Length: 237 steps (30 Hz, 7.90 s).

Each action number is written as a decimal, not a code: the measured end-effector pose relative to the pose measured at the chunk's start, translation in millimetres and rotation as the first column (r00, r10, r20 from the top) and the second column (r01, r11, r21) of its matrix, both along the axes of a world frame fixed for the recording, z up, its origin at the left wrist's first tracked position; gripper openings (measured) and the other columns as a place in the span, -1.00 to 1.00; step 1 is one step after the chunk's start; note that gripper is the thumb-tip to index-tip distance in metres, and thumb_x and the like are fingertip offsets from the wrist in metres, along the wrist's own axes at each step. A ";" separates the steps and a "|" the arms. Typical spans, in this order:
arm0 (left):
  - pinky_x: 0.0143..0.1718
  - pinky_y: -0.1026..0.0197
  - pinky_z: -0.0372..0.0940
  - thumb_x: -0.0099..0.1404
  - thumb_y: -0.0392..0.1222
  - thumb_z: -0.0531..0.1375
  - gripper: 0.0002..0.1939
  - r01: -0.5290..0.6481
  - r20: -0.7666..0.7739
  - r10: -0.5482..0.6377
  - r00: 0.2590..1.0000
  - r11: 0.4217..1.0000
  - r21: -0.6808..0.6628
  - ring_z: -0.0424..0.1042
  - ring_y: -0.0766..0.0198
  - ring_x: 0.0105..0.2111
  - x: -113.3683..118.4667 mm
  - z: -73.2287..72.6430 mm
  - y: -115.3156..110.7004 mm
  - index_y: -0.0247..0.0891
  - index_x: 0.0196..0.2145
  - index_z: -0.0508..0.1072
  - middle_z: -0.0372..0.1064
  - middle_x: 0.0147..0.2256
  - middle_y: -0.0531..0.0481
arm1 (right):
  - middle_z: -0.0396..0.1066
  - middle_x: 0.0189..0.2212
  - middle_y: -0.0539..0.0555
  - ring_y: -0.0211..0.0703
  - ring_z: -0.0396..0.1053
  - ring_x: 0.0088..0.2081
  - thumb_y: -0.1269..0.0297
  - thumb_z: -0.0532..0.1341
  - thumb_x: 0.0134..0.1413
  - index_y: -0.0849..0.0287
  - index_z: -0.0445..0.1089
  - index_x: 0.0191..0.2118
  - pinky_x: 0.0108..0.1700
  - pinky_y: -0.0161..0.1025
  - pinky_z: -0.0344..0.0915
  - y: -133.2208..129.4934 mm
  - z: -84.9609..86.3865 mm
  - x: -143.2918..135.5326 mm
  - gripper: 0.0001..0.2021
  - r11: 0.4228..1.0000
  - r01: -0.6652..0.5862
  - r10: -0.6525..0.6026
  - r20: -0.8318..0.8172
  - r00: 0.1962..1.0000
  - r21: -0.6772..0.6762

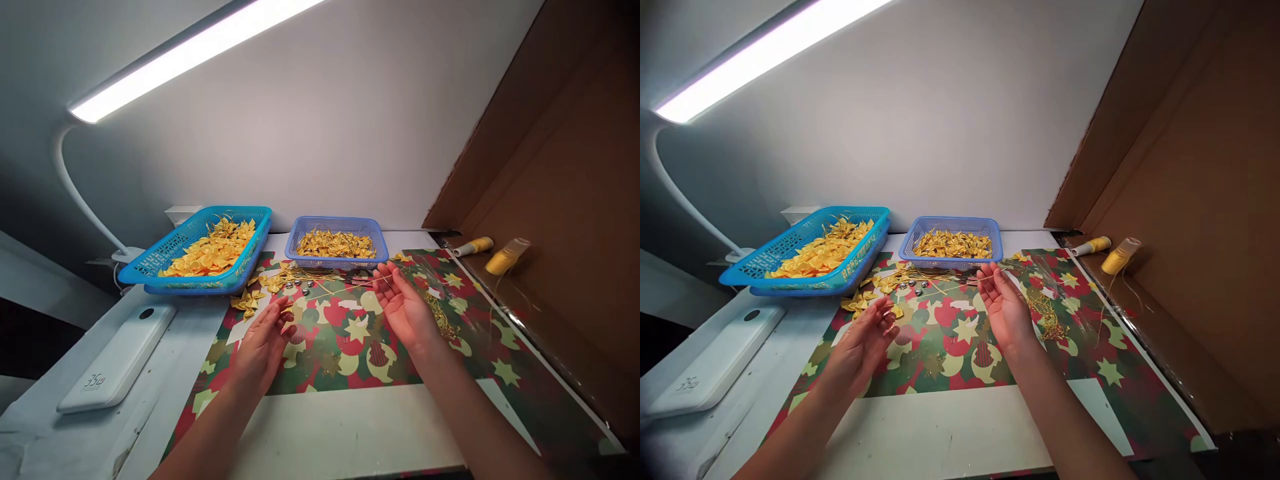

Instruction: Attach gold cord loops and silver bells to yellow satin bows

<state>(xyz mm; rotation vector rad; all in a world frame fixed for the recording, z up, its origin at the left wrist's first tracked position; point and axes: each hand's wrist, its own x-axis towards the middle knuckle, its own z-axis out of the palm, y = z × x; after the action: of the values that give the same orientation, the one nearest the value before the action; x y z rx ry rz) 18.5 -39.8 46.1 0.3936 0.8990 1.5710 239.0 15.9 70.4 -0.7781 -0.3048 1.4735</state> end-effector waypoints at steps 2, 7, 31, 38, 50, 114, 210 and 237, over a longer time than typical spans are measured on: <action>-0.52 0.32 0.30 0.00 -0.16 0.41 -0.68 0.023 0.023 -0.023 0.999 1.000 -0.003 0.32 0.35 -0.43 1.5 -1.3 -1.7 -0.30 -0.25 0.57 0.42 -0.32 -0.03 | 0.59 -0.32 0.00 -0.32 0.53 -0.27 0.39 0.29 0.06 0.14 0.52 -0.30 -0.21 -0.38 0.46 1.5 -3.1 2.3 -0.93 0.999 -0.031 0.031 0.012 0.999 -0.027; -0.50 0.29 0.29 0.11 -0.20 0.32 -0.79 0.103 0.117 -0.100 0.988 0.994 -0.018 0.28 0.36 -0.46 2.7 -1.9 -4.4 -0.23 -0.25 0.57 0.40 -0.34 -0.01 | 0.58 -0.31 -0.01 -0.31 0.53 -0.29 0.37 0.33 0.02 0.13 0.51 -0.29 -0.25 -0.40 0.47 2.4 -10.2 6.0 -0.91 0.996 -0.057 0.060 0.043 0.997 -0.061; -0.54 0.41 0.23 0.15 -0.04 0.36 -0.86 0.296 -0.356 -0.233 0.905 0.946 0.135 0.27 0.45 -0.58 -2.4 -10.3 -24.5 -0.11 -0.37 0.65 0.55 -0.49 -0.02 | 0.41 -0.60 -0.11 -0.45 0.27 -0.61 0.39 0.30 -0.03 0.21 0.50 -0.32 -0.51 -0.43 0.33 2.2 -30.9 13.0 -0.91 0.952 -0.048 0.054 0.012 0.998 -0.302; -0.49 0.41 0.25 0.20 -0.05 0.32 -0.87 0.300 -0.292 -0.244 0.925 0.940 0.164 0.30 0.45 -0.53 -1.3 -5.8 -23.8 -0.09 -0.38 0.64 0.55 -0.40 0.00 | 0.39 -0.59 -0.14 -0.52 0.13 -0.69 0.38 0.36 -0.10 0.20 0.49 -0.30 -0.58 -0.45 0.27 2.1 -29.9 16.8 -0.83 0.953 -0.072 0.077 0.007 0.997 -0.293; -0.63 0.36 0.19 0.14 -0.14 0.27 -0.86 -0.053 -0.718 -0.001 0.696 0.997 -0.053 0.22 0.42 -0.61 0.8 -7.0 -20.1 -0.21 -0.45 0.62 0.39 -0.51 0.05 | 0.37 -0.65 -0.14 -0.53 0.21 -0.67 0.43 0.44 -0.25 0.24 0.50 -0.35 -0.64 -0.58 0.21 2.5 -14.8 26.8 -0.77 0.977 0.097 -0.088 0.055 0.995 -0.189; -0.41 0.18 0.21 0.22 -0.05 0.14 -0.77 0.300 -0.946 -0.090 -0.311 0.935 -0.188 0.39 0.10 -0.36 -43.3 9.2 29.1 -0.19 -0.45 0.50 0.42 -0.36 -0.09 | 0.45 -0.64 -0.04 -0.39 0.34 -0.63 0.05 0.48 -0.36 0.19 0.55 -0.44 -0.54 -0.43 0.31 -10.1 -46.5 -2.0 -0.65 0.966 -0.238 0.255 0.485 0.836 -0.098; -0.37 0.34 0.36 -0.10 -0.21 0.50 -0.62 0.557 -0.009 -0.569 0.823 0.809 -0.188 0.48 0.34 -0.41 19.8 -21.2 4.6 -0.20 -0.26 0.61 0.55 -0.36 -0.01 | 0.39 -0.55 0.00 -0.23 0.28 -0.48 0.52 0.17 0.08 0.14 0.42 -0.40 -0.42 -0.27 0.24 -46.9 -38.5 -21.6 -0.84 0.740 -0.560 -0.203 0.918 0.340 0.371; -0.24 0.33 0.35 -0.03 -0.25 0.47 -0.66 0.639 0.125 -0.627 0.769 0.757 -0.136 0.51 0.33 -0.32 24.3 -25.3 1.8 -0.16 -0.23 0.62 0.58 -0.29 0.01 | 0.45 -0.52 0.00 -0.22 0.32 -0.45 0.47 0.18 0.14 0.11 0.41 -0.40 -0.35 -0.23 0.30 -47.9 -43.3 -26.7 -0.85 0.715 -0.540 -0.191 0.867 0.461 0.445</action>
<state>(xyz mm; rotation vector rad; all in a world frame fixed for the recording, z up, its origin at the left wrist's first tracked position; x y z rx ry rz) 42.8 -38.1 20.8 0.4565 0.7289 0.8616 212.3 -32.0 27.2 -0.8314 -1.7299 0.8638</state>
